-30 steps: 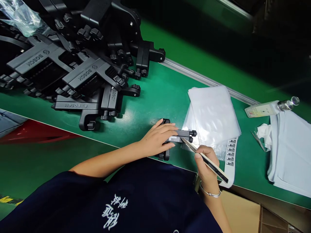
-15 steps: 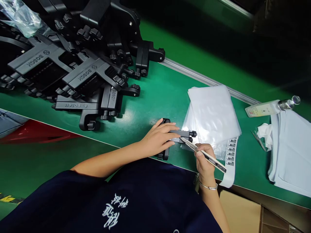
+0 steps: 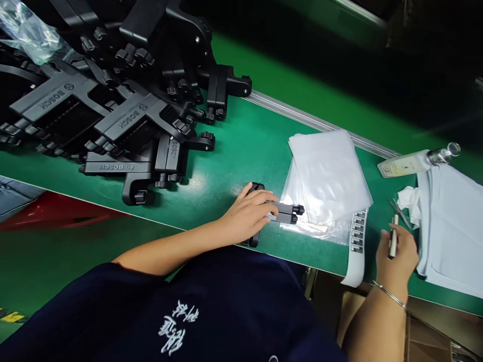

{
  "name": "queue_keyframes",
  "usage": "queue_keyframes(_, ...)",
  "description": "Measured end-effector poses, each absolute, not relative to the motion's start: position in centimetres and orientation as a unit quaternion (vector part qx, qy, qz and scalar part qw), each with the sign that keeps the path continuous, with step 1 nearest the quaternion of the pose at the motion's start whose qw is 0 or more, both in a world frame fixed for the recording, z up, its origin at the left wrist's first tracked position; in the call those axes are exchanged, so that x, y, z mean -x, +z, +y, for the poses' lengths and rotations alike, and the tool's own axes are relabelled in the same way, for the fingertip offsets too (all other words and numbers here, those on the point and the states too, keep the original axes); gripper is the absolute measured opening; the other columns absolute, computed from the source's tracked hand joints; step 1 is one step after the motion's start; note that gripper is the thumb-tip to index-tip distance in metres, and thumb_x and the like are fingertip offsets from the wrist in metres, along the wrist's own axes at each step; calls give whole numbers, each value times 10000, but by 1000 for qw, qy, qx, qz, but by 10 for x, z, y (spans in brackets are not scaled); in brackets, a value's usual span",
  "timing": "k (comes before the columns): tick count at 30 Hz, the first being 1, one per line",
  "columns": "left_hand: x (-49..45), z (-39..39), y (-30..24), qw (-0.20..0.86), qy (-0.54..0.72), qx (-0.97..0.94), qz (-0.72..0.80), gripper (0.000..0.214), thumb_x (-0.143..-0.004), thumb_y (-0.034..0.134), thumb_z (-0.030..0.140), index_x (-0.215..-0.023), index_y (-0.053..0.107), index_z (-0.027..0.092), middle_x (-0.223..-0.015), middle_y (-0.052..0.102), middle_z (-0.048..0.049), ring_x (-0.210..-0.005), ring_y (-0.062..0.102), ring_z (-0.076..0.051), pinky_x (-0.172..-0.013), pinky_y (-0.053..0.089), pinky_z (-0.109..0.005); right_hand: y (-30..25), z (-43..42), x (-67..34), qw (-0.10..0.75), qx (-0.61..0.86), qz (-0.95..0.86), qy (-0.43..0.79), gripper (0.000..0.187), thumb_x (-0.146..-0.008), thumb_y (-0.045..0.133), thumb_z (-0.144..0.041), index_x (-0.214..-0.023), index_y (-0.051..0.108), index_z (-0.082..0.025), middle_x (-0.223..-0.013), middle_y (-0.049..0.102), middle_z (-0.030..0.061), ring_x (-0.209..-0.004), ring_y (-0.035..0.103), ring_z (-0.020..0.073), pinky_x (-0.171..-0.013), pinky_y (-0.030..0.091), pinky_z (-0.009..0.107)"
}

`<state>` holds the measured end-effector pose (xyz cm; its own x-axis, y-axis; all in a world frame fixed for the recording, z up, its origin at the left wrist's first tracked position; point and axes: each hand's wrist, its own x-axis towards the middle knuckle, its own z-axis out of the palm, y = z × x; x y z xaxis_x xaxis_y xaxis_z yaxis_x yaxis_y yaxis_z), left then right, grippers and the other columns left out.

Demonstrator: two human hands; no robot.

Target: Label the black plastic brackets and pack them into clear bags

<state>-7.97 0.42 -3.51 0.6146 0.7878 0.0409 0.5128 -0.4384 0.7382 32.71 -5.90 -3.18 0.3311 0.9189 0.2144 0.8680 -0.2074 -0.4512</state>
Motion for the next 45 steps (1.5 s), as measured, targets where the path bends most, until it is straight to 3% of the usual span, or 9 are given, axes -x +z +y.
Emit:
queue_keyframes(3,79,3,-35,352,197,-826,394,205,-873,532,93,-996,610,238,-1234,607,-31,-1292,479,-247,-1166,142,-636,-35,-59,-330,178,797,-576,-39,342,-918,411,-298,-1212,568,-226,-973,609,167,-1009,572,387,-799,408,559)
queue_keyframes(5,78,1,-36,348,200,-825,397,208,-875,526,94,-1000,609,238,-1233,609,-30,-1295,477,-247,-1167,139,-634,-34,-58,-292,219,788,-573,-56,384,-912,444,-294,-1257,561,-171,-1018,628,173,-1019,578,366,-852,425,572)
queue_keyframes(7,77,-1,-36,344,201,-824,403,214,-880,514,97,-1006,609,242,-1242,608,-29,-1303,472,-245,-1172,135,-628,-31,-56,-235,310,749,-586,1,282,-904,527,-322,-1128,629,-185,-1061,636,139,-1029,589,315,-897,447,534)
queue_keyframes(11,73,-7,-37,339,198,-815,426,225,-897,490,120,-1033,616,247,-1284,596,-39,-1317,462,-248,-1180,122,-619,-27,-48,-134,315,615,-684,234,128,-914,562,-300,-975,658,-243,-1165,606,90,-1141,551,262,-987,430,496)
queue_keyframes(20,69,-12,-39,347,231,-791,448,328,-873,490,150,-1196,532,195,-1314,589,-100,-1277,498,-253,-1197,105,-585,-30,-38,-100,249,623,-726,152,60,-908,536,-223,-867,578,-232,-1055,607,74,-1082,545,271,-1110,160,640)
queue_keyframes(24,68,-12,-39,361,228,-784,451,411,-850,474,131,-1256,486,190,-1310,591,-100,-1304,479,-257,-1202,93,-585,-26,-40,-92,270,610,-718,197,84,-905,488,-184,-844,530,-224,-1041,573,80,-1060,534,254,-1097,213,617)
queue_keyframes(30,76,-7,-41,371,220,-794,427,474,-812,557,184,-1277,467,195,-1351,553,-126,-1359,421,-301,-1189,96,-621,-8,-45,-103,341,604,-630,350,100,-937,503,-259,-853,549,-230,-1093,553,70,-1097,527,232,-926,431,414)
queue_keyframes(38,94,-16,-59,362,283,-794,399,460,-816,561,205,-1256,429,166,-1488,359,-198,-1479,168,-363,-1155,265,-604,-16,-37,-101,316,648,-563,404,168,-872,556,-295,-725,580,-216,-1131,589,67,-1143,512,271,-1016,335,486)
queue_keyframes(45,98,-17,-62,354,279,-806,383,439,-875,533,240,-1282,388,161,-1490,359,-211,-1483,146,-368,-1150,283,-611,-19,-26,-104,273,657,-547,442,171,-785,614,-345,-667,613,-221,-1153,607,93,-1175,494,314,-980,361,483)
